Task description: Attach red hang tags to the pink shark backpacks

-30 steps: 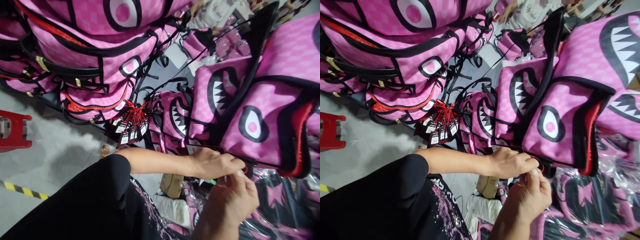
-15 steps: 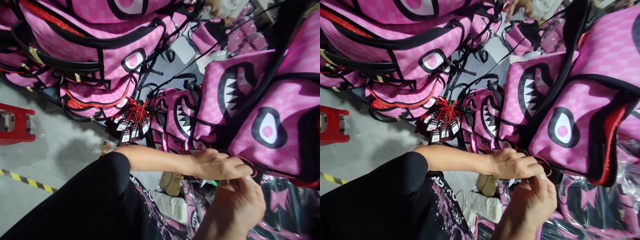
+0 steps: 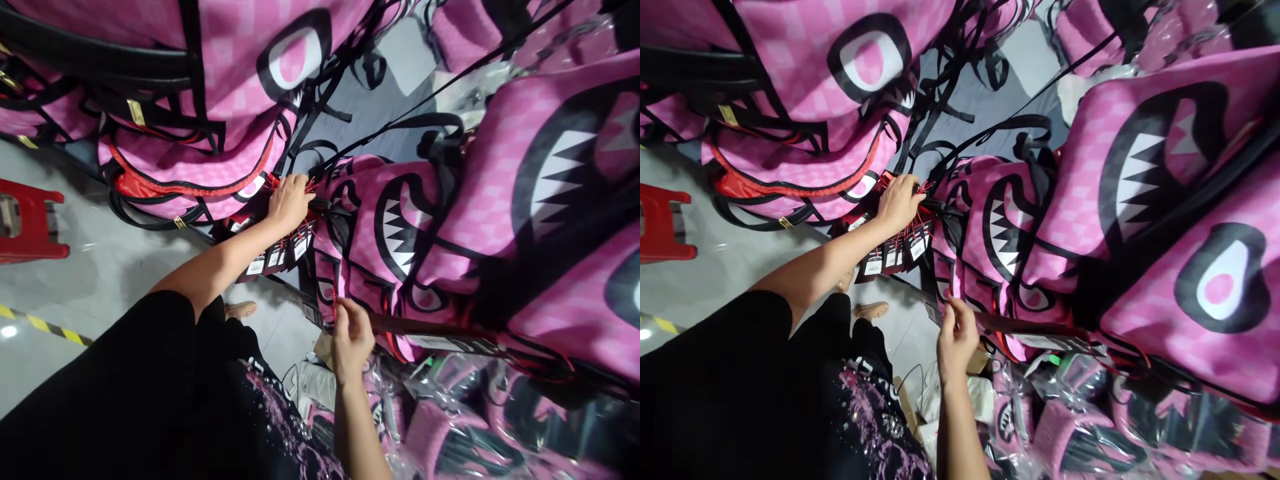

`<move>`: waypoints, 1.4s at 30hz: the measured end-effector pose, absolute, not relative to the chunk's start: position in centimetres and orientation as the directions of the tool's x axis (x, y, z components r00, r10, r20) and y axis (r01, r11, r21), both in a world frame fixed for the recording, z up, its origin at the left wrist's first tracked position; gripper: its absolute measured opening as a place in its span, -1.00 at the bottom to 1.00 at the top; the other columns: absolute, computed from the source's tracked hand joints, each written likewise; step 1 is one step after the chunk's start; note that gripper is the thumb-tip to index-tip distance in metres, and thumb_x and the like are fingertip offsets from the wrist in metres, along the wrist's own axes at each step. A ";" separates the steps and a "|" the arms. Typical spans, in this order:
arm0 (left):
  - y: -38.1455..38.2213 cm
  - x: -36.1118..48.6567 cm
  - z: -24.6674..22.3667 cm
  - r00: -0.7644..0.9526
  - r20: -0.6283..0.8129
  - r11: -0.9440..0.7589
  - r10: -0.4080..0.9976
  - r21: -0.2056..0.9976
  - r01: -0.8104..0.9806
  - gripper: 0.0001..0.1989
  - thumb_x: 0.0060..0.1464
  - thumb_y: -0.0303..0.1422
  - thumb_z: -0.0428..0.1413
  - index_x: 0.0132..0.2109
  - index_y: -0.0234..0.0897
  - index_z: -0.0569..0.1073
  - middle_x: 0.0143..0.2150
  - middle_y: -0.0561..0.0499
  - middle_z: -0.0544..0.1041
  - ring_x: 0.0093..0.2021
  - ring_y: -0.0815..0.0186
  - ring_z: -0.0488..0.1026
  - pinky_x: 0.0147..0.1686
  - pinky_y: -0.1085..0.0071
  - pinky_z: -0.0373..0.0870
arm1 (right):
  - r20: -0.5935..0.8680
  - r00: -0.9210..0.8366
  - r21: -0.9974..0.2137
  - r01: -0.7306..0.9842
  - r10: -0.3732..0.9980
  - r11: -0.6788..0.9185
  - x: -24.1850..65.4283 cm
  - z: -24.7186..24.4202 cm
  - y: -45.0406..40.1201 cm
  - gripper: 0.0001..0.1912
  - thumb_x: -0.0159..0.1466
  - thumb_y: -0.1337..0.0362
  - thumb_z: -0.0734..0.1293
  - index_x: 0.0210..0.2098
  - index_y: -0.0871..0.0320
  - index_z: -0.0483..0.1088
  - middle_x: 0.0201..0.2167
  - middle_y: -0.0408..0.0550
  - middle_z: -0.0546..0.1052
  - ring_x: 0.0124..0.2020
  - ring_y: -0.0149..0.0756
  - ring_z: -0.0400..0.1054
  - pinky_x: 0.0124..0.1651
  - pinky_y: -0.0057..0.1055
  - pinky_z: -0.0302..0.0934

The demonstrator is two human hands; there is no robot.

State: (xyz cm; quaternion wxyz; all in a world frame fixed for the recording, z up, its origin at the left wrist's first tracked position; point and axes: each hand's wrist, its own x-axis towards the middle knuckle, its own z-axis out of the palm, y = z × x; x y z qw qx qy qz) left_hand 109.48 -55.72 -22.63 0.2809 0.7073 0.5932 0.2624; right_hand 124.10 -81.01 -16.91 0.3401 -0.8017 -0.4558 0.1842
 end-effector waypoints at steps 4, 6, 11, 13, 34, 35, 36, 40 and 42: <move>-54.6 110.2 -23.9 0.202 -0.124 -0.047 0.972 0.734 0.678 -0.66 0.18 -0.36 0.16 0.08 -0.35 0.41 0.02 -0.19 0.53 0.15 0.06 0.36 0.14 0.15 0.25 | 0.185 0.222 -0.575 0.814 0.957 -0.077 122.7 -20.0 -73.7 -0.71 0.35 0.22 0.18 -0.06 0.16 0.45 -0.04 0.11 0.53 0.03 -0.16 0.38 0.15 -0.12 0.24; -54.3 109.9 -24.5 0.220 -0.174 -0.024 0.960 0.732 0.681 -0.77 0.19 -0.35 0.14 -0.02 -0.30 0.46 -0.08 -0.13 0.57 0.09 0.04 0.41 0.13 0.09 0.23 | 0.183 0.105 -0.480 0.877 0.977 -0.004 122.0 -21.2 -69.4 -0.65 0.33 0.28 0.13 0.01 0.16 0.42 0.02 0.11 0.51 0.08 -0.14 0.33 0.19 -0.10 0.18; -54.5 108.0 -25.2 0.228 -0.141 -0.016 0.963 0.821 0.571 -0.91 0.17 -0.36 0.14 -0.18 -0.24 0.48 -0.20 -0.02 0.58 -0.04 0.13 0.47 0.08 0.14 0.24 | -0.102 0.135 -0.264 0.952 0.986 -0.157 119.7 -23.6 -61.7 -0.61 0.30 0.32 0.13 0.05 0.16 0.42 -0.01 0.10 0.52 0.04 -0.04 0.26 0.11 -0.03 0.11; -54.7 107.4 -25.3 0.240 -0.118 -0.017 0.964 0.869 0.495 -0.94 0.15 -0.39 0.14 -0.21 -0.26 0.47 -0.25 0.00 0.57 -0.12 0.18 0.48 0.03 0.20 0.26 | -0.146 0.164 -0.180 0.965 0.976 -0.189 118.7 -23.6 -60.8 -0.68 0.32 0.29 0.15 -0.06 0.14 0.47 -0.10 0.08 0.55 -0.01 -0.03 0.25 0.09 -0.01 0.05; -52.0 108.3 -27.0 0.229 -0.150 -0.014 0.962 0.809 0.588 -0.85 0.24 -0.40 0.04 -0.08 -0.20 0.46 -0.14 -0.09 0.53 0.01 0.17 0.44 0.04 0.26 0.31 | -0.489 0.359 -0.650 0.458 0.795 -0.607 123.9 -26.3 -75.9 -0.62 0.20 -0.07 0.22 -0.38 0.15 0.31 -0.46 -0.10 0.46 -0.46 -0.36 0.33 -0.29 -0.38 0.26; -52.0 108.3 -27.0 0.229 -0.148 -0.017 0.962 0.806 0.591 -0.83 0.25 -0.40 0.03 -0.06 -0.19 0.46 -0.12 -0.08 0.54 0.02 0.17 0.43 0.05 0.26 0.31 | -0.497 0.344 -0.625 0.495 0.797 -0.603 124.0 -27.4 -75.7 -0.64 0.21 -0.05 0.22 -0.40 0.14 0.30 -0.43 -0.08 0.48 -0.43 -0.36 0.33 -0.26 -0.37 0.27; -52.0 108.2 -27.0 0.231 -0.140 -0.027 0.963 0.802 0.597 -0.81 0.26 -0.41 0.00 -0.05 -0.19 0.46 -0.10 -0.08 0.54 0.03 0.17 0.42 0.06 0.25 0.30 | -0.499 0.334 -0.600 0.533 0.800 -0.597 124.2 -28.5 -75.5 -0.67 0.20 -0.01 0.22 -0.43 0.14 0.30 -0.42 -0.07 0.48 -0.41 -0.36 0.32 -0.24 -0.37 0.26; -52.2 107.6 -27.1 0.267 -0.087 -0.106 0.960 0.768 0.631 -0.74 0.26 -0.45 -0.08 -0.04 -0.14 0.46 -0.04 -0.07 0.54 0.07 0.14 0.36 0.09 0.20 0.30 | -0.479 0.315 -0.527 0.644 0.820 -0.555 125.6 -31.1 -75.9 -0.80 0.18 0.13 0.24 -0.44 0.14 0.31 -0.49 -0.13 0.41 -0.41 -0.34 0.26 -0.18 -0.35 0.21; -51.9 107.0 -27.3 0.310 -0.064 -0.156 0.949 0.758 0.633 -0.74 0.25 -0.48 -0.07 -0.05 -0.13 0.44 -0.05 -0.08 0.52 0.04 0.12 0.35 0.09 0.17 0.31 | -0.452 0.320 -0.501 0.682 0.833 -0.533 126.4 -31.4 -76.8 -0.82 0.19 0.16 0.22 -0.42 0.13 0.30 -0.44 -0.10 0.43 -0.37 -0.32 0.27 -0.15 -0.34 0.19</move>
